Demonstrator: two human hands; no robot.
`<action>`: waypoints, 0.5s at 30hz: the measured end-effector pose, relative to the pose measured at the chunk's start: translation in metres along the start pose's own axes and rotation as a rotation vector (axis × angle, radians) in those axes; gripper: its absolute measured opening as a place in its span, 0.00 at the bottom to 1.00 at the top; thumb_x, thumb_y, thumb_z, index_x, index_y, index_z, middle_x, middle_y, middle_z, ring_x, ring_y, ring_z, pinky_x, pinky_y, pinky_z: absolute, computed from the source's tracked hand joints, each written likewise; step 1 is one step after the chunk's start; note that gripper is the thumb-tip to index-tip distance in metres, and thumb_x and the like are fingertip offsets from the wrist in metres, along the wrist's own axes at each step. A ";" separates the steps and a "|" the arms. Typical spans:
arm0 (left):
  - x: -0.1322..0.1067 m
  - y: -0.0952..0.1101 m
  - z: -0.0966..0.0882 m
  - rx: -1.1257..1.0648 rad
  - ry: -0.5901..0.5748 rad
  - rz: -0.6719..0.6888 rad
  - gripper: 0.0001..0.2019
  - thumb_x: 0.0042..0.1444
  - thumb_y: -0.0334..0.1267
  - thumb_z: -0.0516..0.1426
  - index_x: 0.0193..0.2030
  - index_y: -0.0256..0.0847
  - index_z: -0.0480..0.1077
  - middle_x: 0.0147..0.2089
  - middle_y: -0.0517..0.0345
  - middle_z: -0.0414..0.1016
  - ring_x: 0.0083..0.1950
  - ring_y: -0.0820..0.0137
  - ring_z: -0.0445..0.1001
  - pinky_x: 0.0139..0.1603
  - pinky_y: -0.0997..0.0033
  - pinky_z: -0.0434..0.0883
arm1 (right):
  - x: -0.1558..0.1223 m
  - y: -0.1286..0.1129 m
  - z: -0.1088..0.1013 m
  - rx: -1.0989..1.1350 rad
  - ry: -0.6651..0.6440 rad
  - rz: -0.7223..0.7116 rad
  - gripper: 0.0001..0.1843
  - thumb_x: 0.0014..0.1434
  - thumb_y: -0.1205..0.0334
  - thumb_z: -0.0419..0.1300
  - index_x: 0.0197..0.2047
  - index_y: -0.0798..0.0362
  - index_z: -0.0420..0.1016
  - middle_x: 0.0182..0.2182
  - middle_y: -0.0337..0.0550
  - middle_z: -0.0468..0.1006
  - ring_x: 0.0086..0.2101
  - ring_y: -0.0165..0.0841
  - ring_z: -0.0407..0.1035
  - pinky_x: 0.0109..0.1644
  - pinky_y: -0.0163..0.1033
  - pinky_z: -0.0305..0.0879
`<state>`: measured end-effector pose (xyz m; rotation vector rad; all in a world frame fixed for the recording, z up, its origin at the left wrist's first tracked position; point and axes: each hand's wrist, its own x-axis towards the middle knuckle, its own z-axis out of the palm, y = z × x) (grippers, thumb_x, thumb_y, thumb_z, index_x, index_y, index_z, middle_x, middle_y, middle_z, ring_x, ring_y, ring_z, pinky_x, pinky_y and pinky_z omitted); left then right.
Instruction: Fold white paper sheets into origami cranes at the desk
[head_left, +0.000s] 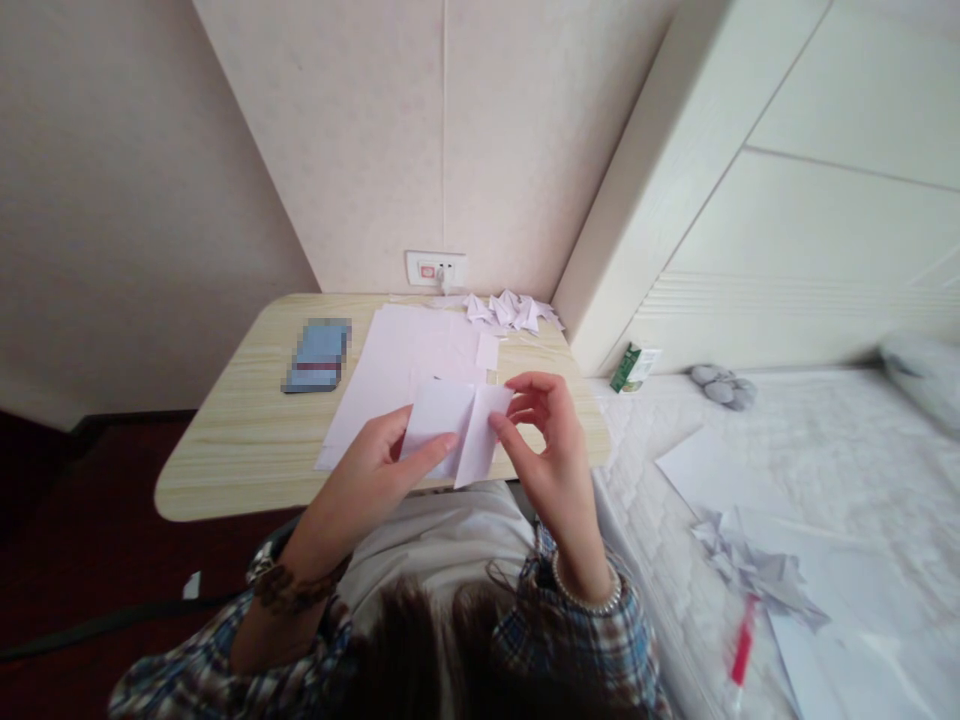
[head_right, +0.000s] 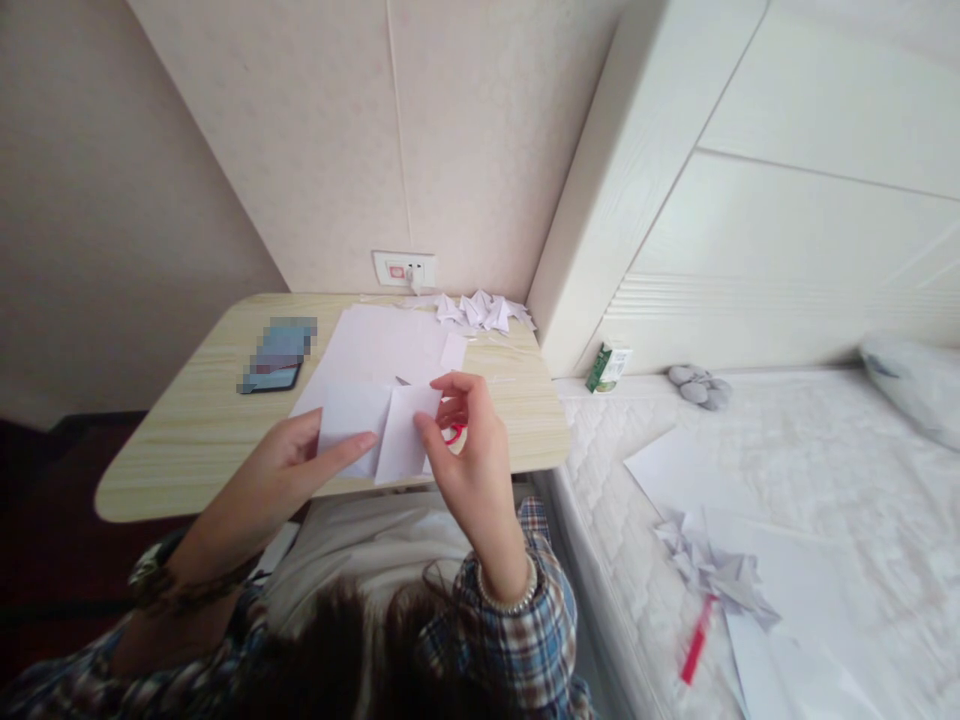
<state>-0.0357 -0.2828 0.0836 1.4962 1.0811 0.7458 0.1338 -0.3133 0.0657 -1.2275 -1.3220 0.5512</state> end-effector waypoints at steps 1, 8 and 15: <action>0.000 0.000 0.000 -0.026 0.002 -0.004 0.19 0.53 0.50 0.60 0.44 0.37 0.76 0.38 0.53 0.82 0.41 0.57 0.78 0.42 0.61 0.75 | 0.000 0.000 0.001 -0.020 -0.007 -0.012 0.14 0.57 0.69 0.60 0.46 0.47 0.64 0.38 0.38 0.69 0.36 0.30 0.67 0.40 0.39 0.68; 0.003 -0.003 0.003 -0.177 0.012 0.043 0.20 0.49 0.45 0.64 0.47 0.39 0.73 0.45 0.52 0.81 0.45 0.56 0.78 0.46 0.58 0.76 | -0.003 -0.010 0.003 -0.119 -0.152 -0.052 0.21 0.60 0.58 0.61 0.55 0.46 0.62 0.53 0.46 0.69 0.50 0.38 0.65 0.49 0.44 0.69; 0.006 -0.002 0.005 -0.227 0.054 0.125 0.23 0.43 0.39 0.66 0.47 0.38 0.67 0.46 0.52 0.79 0.45 0.60 0.78 0.45 0.62 0.75 | -0.004 -0.013 0.011 -0.149 -0.235 -0.033 0.42 0.54 0.55 0.65 0.66 0.50 0.50 0.62 0.54 0.63 0.62 0.45 0.57 0.66 0.54 0.53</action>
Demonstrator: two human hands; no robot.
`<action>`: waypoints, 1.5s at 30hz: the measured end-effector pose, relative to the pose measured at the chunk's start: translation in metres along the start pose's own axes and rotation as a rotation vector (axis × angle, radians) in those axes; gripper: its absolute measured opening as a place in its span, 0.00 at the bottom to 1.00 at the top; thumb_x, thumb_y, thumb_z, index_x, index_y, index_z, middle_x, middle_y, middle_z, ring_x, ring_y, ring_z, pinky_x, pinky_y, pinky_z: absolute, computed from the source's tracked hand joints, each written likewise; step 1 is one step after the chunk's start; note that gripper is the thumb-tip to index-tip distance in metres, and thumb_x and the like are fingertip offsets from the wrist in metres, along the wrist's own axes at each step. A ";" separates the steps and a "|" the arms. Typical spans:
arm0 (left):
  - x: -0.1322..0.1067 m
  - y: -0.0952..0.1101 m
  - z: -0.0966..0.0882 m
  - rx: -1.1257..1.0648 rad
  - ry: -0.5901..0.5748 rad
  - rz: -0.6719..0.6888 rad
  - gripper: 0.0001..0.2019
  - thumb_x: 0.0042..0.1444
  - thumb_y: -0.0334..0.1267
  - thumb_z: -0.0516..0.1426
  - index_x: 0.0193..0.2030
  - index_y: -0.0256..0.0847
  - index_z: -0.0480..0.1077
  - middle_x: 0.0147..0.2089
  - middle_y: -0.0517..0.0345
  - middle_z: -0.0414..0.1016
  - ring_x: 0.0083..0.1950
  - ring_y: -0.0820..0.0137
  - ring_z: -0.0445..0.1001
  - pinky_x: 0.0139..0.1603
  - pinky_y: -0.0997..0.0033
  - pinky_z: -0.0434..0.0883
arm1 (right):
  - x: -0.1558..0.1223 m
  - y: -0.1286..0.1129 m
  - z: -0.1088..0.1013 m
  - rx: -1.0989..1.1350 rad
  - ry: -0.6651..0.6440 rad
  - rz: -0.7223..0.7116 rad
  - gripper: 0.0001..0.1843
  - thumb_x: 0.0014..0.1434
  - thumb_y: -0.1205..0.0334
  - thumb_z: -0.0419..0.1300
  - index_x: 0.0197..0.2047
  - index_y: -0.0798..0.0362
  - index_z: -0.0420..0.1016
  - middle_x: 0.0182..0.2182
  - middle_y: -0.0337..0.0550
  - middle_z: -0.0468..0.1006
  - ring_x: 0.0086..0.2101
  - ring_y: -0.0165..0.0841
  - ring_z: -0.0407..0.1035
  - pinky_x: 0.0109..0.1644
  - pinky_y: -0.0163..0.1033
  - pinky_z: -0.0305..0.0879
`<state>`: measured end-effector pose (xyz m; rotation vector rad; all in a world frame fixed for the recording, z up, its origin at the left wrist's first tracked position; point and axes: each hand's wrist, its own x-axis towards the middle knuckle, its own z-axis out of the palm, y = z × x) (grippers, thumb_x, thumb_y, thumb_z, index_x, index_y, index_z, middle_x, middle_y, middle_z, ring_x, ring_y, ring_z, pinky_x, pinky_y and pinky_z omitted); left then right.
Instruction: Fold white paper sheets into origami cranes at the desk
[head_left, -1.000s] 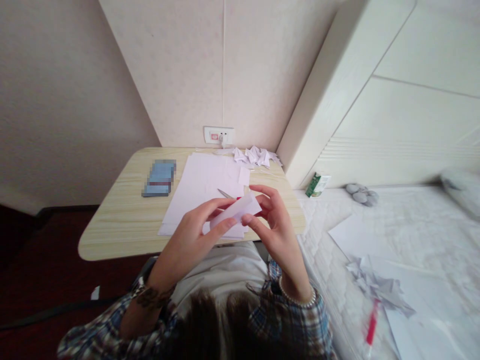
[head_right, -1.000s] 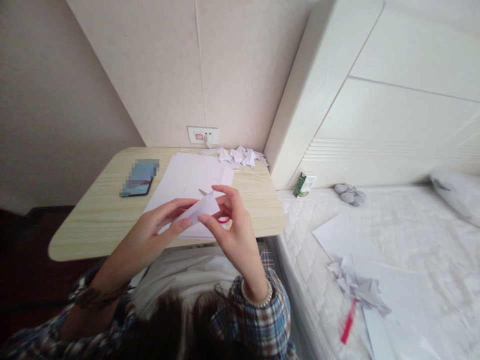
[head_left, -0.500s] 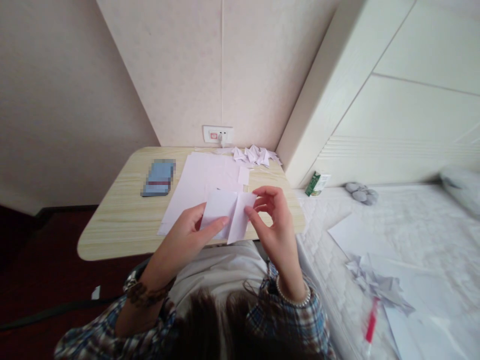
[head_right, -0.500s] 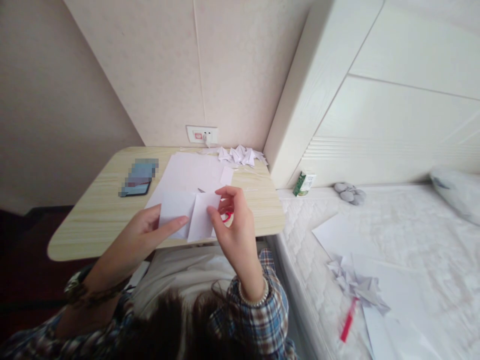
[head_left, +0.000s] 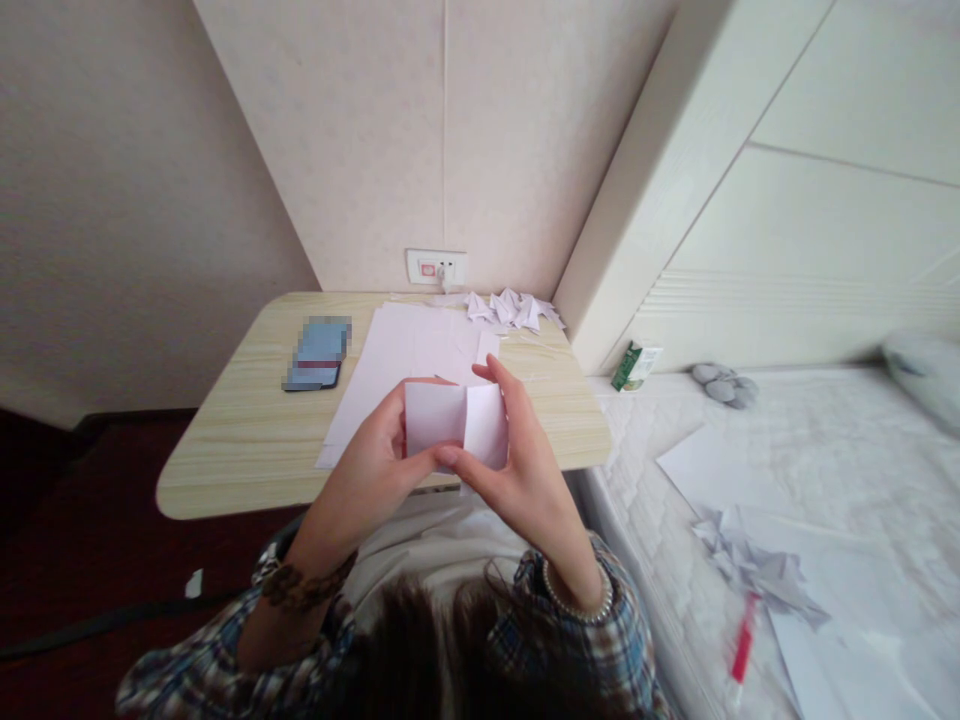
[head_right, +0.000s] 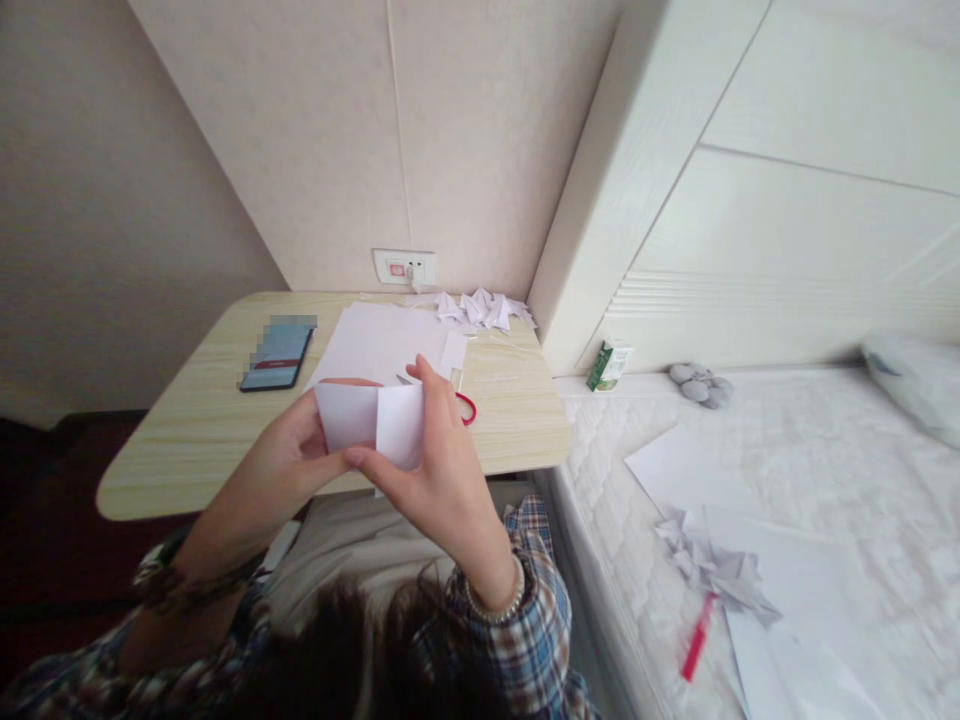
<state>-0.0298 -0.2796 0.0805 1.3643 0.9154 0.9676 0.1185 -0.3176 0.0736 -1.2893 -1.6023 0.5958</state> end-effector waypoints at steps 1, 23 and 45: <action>0.000 0.000 0.000 -0.005 0.001 -0.020 0.24 0.44 0.38 0.66 0.48 0.39 0.66 0.44 0.53 0.79 0.43 0.61 0.79 0.43 0.63 0.76 | 0.000 0.001 0.001 0.009 -0.002 0.004 0.43 0.54 0.58 0.64 0.67 0.50 0.48 0.62 0.54 0.63 0.62 0.44 0.57 0.66 0.55 0.54; 0.002 -0.007 0.008 0.072 0.126 0.073 0.21 0.53 0.38 0.60 0.53 0.42 0.61 0.53 0.52 0.74 0.54 0.63 0.73 0.52 0.63 0.72 | -0.004 0.008 -0.002 0.236 0.056 0.141 0.41 0.56 0.67 0.56 0.69 0.42 0.46 0.64 0.47 0.60 0.52 0.40 0.67 0.52 0.48 0.71; 0.001 -0.007 0.002 0.083 0.154 0.056 0.17 0.51 0.43 0.64 0.47 0.40 0.72 0.42 0.56 0.80 0.42 0.62 0.77 0.43 0.64 0.76 | -0.002 0.005 -0.005 0.169 0.033 -0.072 0.24 0.70 0.55 0.45 0.67 0.44 0.58 0.65 0.38 0.64 0.65 0.33 0.55 0.70 0.47 0.49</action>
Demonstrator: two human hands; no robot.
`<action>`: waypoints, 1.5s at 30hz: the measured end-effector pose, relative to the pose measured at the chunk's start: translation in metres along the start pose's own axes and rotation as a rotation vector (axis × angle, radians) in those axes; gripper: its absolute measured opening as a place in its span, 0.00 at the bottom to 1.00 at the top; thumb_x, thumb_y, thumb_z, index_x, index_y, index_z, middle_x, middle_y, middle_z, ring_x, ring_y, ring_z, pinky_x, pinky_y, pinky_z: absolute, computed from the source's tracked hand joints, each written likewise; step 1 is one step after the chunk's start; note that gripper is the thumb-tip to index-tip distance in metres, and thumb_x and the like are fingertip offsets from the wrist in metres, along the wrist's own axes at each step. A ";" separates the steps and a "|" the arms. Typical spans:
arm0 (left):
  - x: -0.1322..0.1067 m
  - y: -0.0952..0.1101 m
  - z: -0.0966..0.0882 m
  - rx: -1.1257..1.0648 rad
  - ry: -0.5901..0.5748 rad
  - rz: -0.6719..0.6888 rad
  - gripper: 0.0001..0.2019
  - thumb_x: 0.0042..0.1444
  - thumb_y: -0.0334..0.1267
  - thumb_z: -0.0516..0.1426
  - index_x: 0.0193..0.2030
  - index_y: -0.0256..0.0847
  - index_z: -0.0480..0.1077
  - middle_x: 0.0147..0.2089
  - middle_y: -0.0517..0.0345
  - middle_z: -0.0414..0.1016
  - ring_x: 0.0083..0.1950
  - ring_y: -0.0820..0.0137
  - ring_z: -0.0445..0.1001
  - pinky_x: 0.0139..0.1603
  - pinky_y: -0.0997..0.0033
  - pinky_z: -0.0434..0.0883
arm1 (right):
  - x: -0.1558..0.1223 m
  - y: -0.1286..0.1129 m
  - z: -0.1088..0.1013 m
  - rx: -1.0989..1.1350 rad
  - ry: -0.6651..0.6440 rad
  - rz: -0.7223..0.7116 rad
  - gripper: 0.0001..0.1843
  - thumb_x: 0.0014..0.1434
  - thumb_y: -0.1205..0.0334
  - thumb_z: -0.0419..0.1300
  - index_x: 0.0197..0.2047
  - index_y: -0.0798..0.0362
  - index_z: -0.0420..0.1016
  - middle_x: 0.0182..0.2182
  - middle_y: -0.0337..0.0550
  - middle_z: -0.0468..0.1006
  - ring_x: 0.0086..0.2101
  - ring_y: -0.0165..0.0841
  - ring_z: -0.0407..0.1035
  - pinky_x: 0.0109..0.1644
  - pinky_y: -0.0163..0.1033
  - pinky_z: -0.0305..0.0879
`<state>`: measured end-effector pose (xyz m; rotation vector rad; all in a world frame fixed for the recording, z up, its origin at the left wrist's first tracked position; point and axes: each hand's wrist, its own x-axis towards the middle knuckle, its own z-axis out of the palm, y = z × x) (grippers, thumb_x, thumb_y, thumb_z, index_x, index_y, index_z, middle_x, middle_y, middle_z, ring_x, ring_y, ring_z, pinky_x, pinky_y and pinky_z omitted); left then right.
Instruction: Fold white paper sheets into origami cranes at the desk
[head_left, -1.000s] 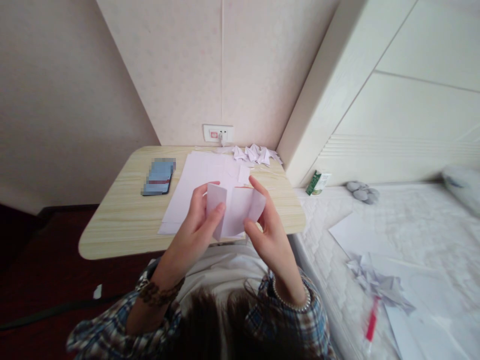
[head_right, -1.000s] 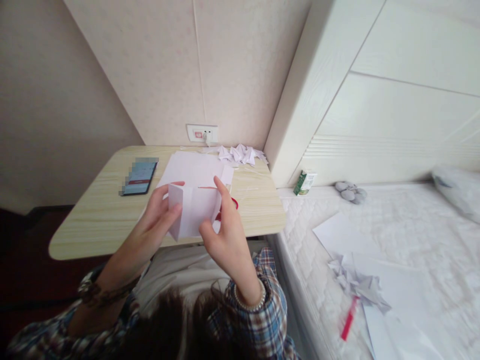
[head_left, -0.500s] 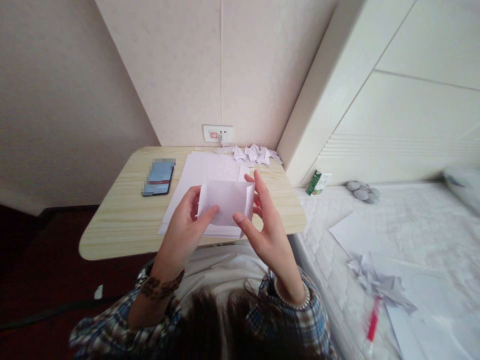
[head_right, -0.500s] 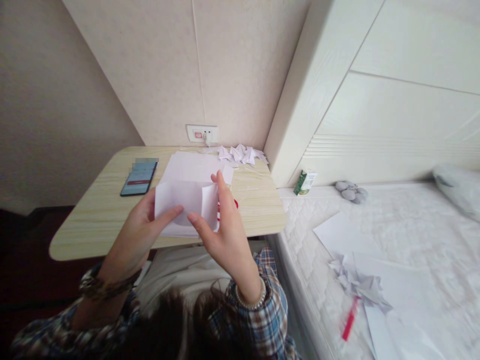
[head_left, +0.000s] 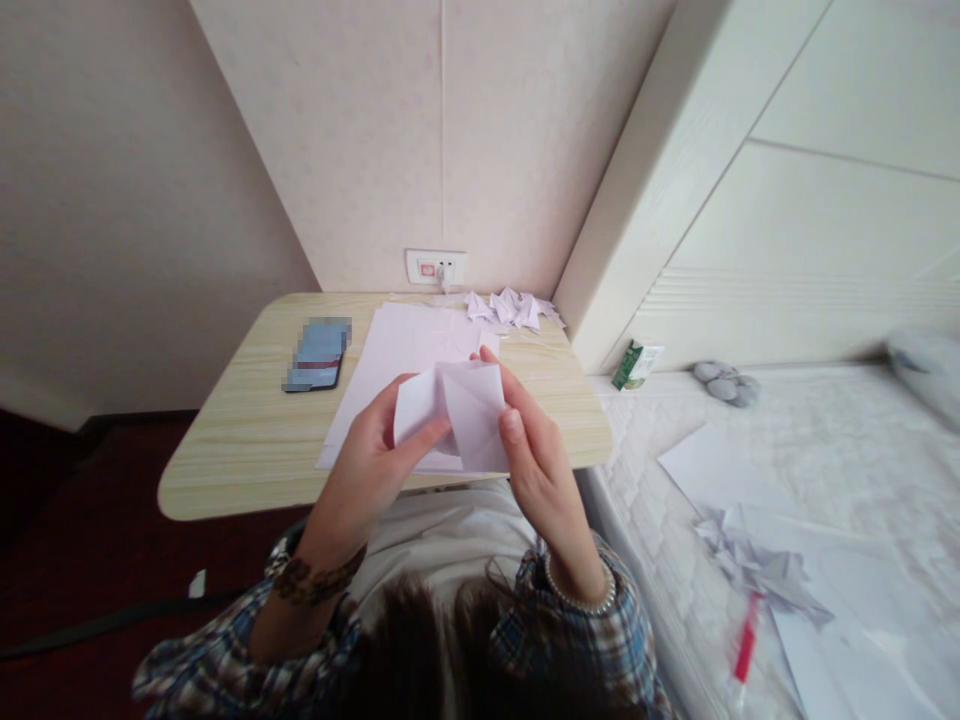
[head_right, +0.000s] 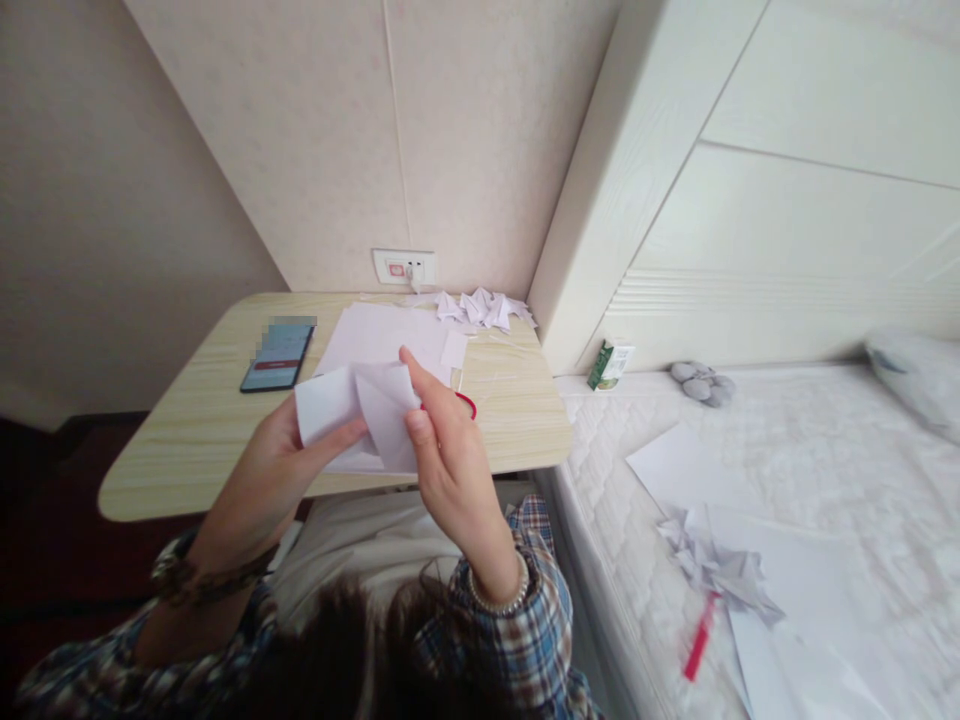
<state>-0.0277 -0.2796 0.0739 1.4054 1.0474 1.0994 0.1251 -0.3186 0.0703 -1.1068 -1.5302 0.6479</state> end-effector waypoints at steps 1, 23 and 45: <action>-0.001 0.000 0.000 -0.012 -0.009 -0.008 0.18 0.51 0.43 0.63 0.47 0.40 0.72 0.43 0.55 0.80 0.43 0.61 0.78 0.43 0.64 0.76 | 0.000 -0.001 0.000 -0.004 -0.014 -0.011 0.24 0.70 0.54 0.43 0.68 0.44 0.56 0.66 0.38 0.62 0.65 0.32 0.54 0.71 0.46 0.47; -0.005 0.006 0.004 -0.134 -0.001 -0.069 0.10 0.51 0.44 0.63 0.37 0.41 0.76 0.34 0.60 0.79 0.35 0.69 0.74 0.33 0.76 0.70 | 0.000 0.008 0.004 -0.066 0.046 0.015 0.47 0.57 0.52 0.63 0.71 0.43 0.39 0.65 0.49 0.60 0.62 0.42 0.57 0.65 0.52 0.58; 0.000 0.007 -0.003 -0.137 0.051 -0.144 0.06 0.46 0.38 0.66 0.29 0.40 0.74 0.26 0.62 0.78 0.28 0.71 0.73 0.28 0.77 0.68 | 0.003 0.006 -0.016 0.188 0.136 0.096 0.20 0.57 0.67 0.63 0.51 0.44 0.67 0.40 0.37 0.75 0.38 0.28 0.69 0.39 0.34 0.67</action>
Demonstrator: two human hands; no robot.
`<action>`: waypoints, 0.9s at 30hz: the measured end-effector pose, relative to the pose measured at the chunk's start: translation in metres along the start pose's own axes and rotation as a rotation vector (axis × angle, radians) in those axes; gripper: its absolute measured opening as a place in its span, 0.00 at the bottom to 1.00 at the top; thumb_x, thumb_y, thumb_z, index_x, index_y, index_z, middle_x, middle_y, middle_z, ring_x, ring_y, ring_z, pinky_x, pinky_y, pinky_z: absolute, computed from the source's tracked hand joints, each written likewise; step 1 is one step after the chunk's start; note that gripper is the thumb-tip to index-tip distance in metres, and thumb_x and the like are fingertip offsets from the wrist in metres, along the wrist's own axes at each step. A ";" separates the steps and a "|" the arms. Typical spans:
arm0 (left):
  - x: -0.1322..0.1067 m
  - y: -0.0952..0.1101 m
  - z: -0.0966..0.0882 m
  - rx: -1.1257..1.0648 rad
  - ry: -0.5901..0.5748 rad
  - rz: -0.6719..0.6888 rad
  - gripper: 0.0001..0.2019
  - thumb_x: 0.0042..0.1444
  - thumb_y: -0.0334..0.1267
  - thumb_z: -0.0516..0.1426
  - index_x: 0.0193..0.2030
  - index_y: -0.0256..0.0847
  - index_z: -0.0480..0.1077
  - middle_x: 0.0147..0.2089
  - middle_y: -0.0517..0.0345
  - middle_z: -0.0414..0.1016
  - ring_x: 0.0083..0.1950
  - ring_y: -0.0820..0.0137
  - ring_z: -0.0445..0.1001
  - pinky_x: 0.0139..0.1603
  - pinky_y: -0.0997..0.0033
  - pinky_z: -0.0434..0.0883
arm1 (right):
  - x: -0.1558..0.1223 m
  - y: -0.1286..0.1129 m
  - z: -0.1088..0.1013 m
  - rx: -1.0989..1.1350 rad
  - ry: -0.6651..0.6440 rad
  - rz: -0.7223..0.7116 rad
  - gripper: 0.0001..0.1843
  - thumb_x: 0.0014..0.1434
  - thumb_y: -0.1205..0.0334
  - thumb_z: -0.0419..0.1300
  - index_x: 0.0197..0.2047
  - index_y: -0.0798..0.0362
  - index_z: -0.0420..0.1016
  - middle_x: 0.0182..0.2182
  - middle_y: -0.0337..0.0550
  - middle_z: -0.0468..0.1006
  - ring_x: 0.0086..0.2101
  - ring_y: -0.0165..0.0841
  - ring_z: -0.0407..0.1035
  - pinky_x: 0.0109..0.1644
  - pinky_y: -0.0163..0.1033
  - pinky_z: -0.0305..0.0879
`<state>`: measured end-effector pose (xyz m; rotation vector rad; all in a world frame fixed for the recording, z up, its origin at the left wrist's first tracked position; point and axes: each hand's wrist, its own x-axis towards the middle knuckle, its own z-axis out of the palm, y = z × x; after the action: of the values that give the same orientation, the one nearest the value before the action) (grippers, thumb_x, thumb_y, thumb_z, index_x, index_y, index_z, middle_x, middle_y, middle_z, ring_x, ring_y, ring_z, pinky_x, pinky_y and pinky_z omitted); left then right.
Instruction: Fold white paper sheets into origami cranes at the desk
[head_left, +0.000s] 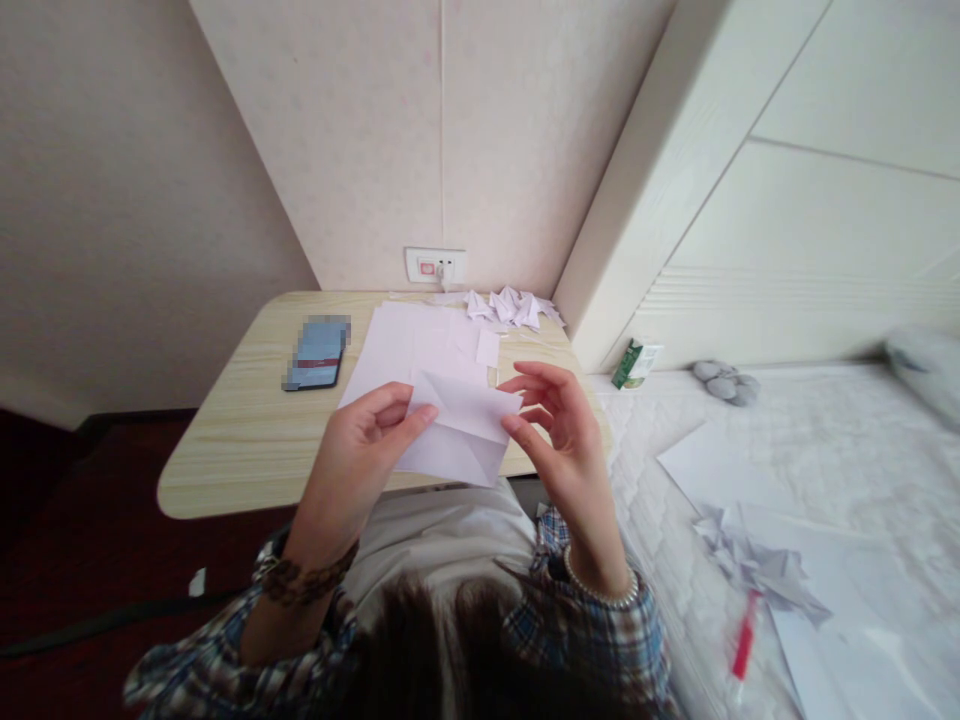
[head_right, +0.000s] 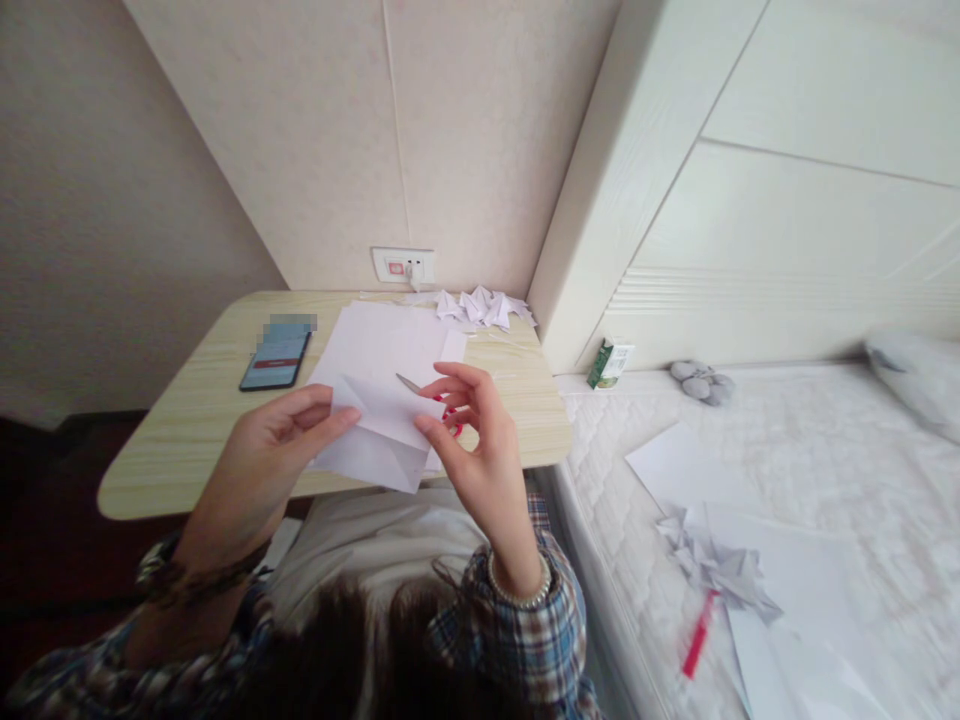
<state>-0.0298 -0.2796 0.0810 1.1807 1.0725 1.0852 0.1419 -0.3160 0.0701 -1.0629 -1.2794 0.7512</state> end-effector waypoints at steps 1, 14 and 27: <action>0.000 0.000 0.000 -0.010 0.022 0.006 0.06 0.46 0.37 0.66 0.29 0.41 0.74 0.25 0.63 0.77 0.27 0.72 0.72 0.27 0.78 0.68 | 0.000 0.000 -0.001 -0.002 0.004 -0.005 0.20 0.57 0.67 0.63 0.51 0.44 0.67 0.41 0.36 0.74 0.38 0.28 0.69 0.38 0.34 0.67; -0.005 0.002 0.005 -0.123 -0.125 -0.068 0.15 0.44 0.35 0.68 0.40 0.39 0.73 0.34 0.58 0.83 0.33 0.67 0.80 0.36 0.72 0.76 | -0.003 0.000 0.006 -0.070 -0.041 0.019 0.18 0.57 0.67 0.63 0.50 0.45 0.69 0.43 0.38 0.74 0.37 0.30 0.68 0.39 0.36 0.67; -0.002 0.001 0.003 -0.075 -0.024 -0.012 0.15 0.44 0.35 0.67 0.40 0.39 0.70 0.36 0.57 0.83 0.36 0.65 0.80 0.37 0.69 0.76 | 0.000 0.002 0.005 0.034 -0.015 0.059 0.19 0.57 0.67 0.62 0.50 0.45 0.66 0.32 0.36 0.72 0.32 0.31 0.69 0.36 0.38 0.69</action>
<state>-0.0269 -0.2816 0.0824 1.1235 1.0104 1.0899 0.1374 -0.3144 0.0679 -1.0733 -1.2483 0.8247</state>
